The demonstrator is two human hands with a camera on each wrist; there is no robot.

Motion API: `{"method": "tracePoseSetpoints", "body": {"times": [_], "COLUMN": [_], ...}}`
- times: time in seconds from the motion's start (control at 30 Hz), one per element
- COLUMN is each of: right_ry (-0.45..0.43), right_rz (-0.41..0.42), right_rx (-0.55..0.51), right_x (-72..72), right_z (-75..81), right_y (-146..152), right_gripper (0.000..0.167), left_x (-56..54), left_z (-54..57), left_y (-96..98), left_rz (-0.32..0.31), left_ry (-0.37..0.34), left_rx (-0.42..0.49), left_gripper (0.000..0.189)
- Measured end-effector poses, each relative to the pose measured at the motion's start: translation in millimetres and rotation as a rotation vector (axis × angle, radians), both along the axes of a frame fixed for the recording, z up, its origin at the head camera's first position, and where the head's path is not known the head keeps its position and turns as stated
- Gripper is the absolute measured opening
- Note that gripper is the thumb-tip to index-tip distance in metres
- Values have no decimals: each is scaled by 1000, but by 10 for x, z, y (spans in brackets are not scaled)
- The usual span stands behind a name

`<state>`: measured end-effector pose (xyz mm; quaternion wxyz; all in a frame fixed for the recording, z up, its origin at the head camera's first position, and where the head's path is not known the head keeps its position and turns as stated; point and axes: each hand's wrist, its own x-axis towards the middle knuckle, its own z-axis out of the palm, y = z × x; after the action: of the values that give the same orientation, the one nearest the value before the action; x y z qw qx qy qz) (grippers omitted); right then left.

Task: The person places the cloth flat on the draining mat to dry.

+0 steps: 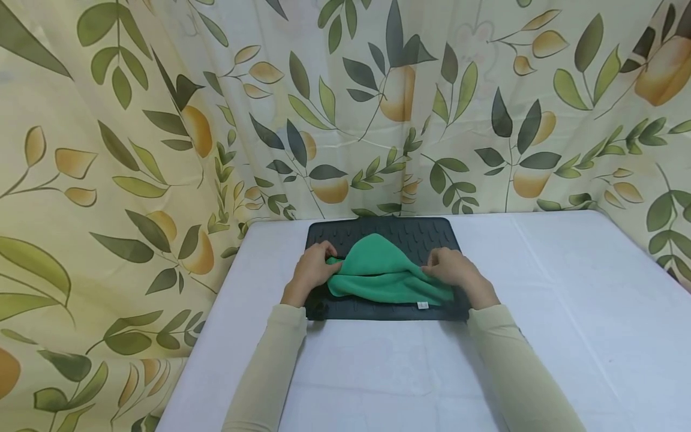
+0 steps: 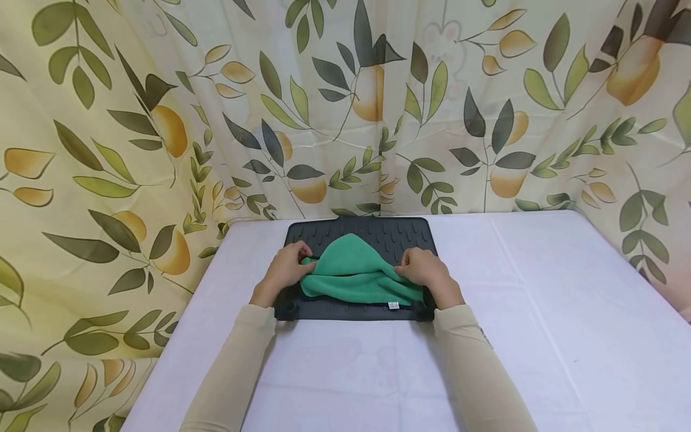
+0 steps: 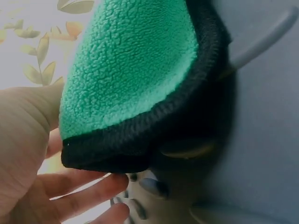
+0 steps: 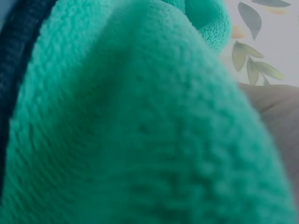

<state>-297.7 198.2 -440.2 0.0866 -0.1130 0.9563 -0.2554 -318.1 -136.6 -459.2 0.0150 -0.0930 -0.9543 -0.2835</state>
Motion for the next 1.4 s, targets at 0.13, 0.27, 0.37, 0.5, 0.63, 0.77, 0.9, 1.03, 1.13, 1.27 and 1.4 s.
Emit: {"method": "tracePoseSetpoints", "body": {"times": [0.13, 0.27, 0.37, 0.5, 0.63, 0.77, 0.9, 1.03, 1.13, 1.27, 1.4], "right_ry": [-23, -42, -29, 20, 80, 151, 212, 195, 125, 58, 74], "right_rz": [11, 28, 36, 8, -91, -175, -201, -174, -131, -106, -142], "right_rx": [5, 3, 0, -32, -82, -126, -168, -174, -150, -124, -105], "right_x": [-27, -37, -41, -40, -33, -33, -40, -29, -14, -17, -38], "right_z": [-36, -59, -62, -38, 11, 49, 74, 106, 119, 93, 37], "right_y": [-18, -26, -28, 1, 52, 89, 96, 109, 130, 134, 104], "right_gripper": [29, 24, 20, 19, 21, 21, 19, 19, 22, 34, 36], "left_x": [-9, 1, 3, -6, -12, -12, -17, -27, -36, -34, -23], "left_z": [5, 16, 19, 23, 34, 43, 38, 23, 3, -13, -14], "left_y": [2, -2, -4, -3, -1, 1, -1, -7, -12, -16, -12], "left_rz": [-3, -8, 4, 45, 130, 203, 226, 229, 223, 199, 178], "left_ry": [-61, -71, -39, 35, 101, 149, 186, 186, 153, 100, 77], "left_rx": [-41, -69, -43, 31, 93, 147, 202, 219, 197, 160, 131], "left_gripper": [42, 44, 36, 22, 19, 19, 18, 17, 18, 21, 26]}}
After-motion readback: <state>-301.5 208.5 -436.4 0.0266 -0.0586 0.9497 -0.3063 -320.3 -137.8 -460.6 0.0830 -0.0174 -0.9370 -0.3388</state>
